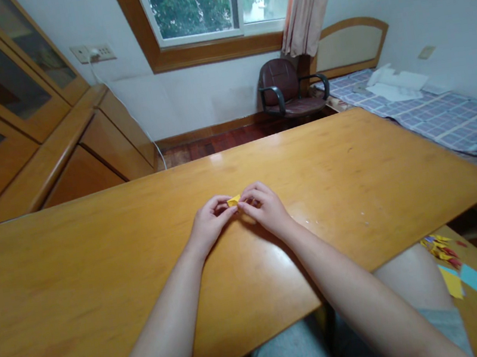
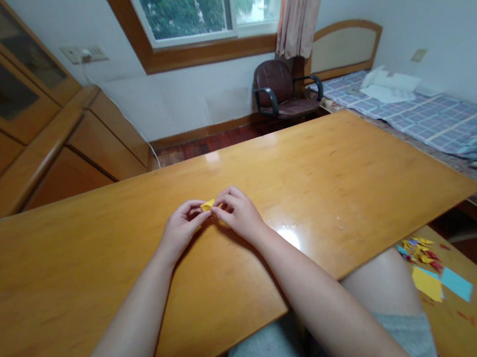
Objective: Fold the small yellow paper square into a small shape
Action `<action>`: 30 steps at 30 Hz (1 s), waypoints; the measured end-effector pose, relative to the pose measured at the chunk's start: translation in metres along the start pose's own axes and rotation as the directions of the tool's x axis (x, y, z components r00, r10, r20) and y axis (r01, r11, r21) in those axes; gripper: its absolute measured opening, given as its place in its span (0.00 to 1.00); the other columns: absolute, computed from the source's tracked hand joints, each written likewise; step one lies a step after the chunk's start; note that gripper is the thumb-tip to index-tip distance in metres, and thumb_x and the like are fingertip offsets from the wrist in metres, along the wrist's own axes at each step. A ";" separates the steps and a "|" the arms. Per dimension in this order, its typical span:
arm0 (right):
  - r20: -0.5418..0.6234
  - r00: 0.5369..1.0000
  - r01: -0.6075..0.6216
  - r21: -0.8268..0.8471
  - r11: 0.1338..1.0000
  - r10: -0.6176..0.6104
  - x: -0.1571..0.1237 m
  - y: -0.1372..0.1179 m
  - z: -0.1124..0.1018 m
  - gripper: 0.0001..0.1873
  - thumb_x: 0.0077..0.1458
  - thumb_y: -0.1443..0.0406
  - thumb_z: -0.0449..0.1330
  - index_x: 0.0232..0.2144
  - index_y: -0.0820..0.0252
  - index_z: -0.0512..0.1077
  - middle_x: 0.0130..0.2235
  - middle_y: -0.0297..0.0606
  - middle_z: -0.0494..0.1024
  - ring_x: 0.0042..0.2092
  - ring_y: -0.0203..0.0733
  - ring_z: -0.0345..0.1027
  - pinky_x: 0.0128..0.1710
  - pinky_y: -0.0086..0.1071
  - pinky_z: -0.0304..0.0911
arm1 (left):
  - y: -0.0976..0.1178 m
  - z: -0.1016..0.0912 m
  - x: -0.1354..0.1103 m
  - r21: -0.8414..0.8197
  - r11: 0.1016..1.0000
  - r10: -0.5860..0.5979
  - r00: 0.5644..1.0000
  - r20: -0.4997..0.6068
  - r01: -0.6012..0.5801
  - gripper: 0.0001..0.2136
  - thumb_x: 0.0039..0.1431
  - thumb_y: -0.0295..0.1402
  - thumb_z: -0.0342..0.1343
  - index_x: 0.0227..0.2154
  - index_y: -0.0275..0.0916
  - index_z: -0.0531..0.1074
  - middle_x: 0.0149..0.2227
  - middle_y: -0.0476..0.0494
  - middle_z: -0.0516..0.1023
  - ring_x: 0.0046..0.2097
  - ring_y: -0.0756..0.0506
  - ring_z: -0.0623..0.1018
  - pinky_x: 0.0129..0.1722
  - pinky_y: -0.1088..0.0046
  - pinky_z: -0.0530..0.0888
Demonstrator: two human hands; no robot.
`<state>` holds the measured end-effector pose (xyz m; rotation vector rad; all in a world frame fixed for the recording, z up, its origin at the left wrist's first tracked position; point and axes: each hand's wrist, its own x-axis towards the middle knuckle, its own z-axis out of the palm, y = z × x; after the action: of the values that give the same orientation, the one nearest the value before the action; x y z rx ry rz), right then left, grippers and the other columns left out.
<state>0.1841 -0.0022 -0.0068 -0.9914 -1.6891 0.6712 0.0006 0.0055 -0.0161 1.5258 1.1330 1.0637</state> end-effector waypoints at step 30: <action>0.051 0.988 0.150 -0.205 0.967 -0.142 0.001 -0.004 -0.001 0.02 0.55 0.67 0.60 0.30 0.56 0.74 0.36 0.39 0.73 0.41 0.42 0.68 0.44 0.38 0.65 | 0.021 -0.001 -0.005 0.332 0.880 0.367 0.930 -0.023 -0.339 0.05 0.60 0.34 0.57 0.30 0.40 0.74 0.37 0.44 0.75 0.41 0.46 0.75 0.43 0.68 0.73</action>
<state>0.1840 -0.0035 -0.0025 -0.9921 -1.8727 0.4233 0.0020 -0.0023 0.0038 2.0233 1.1545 1.2396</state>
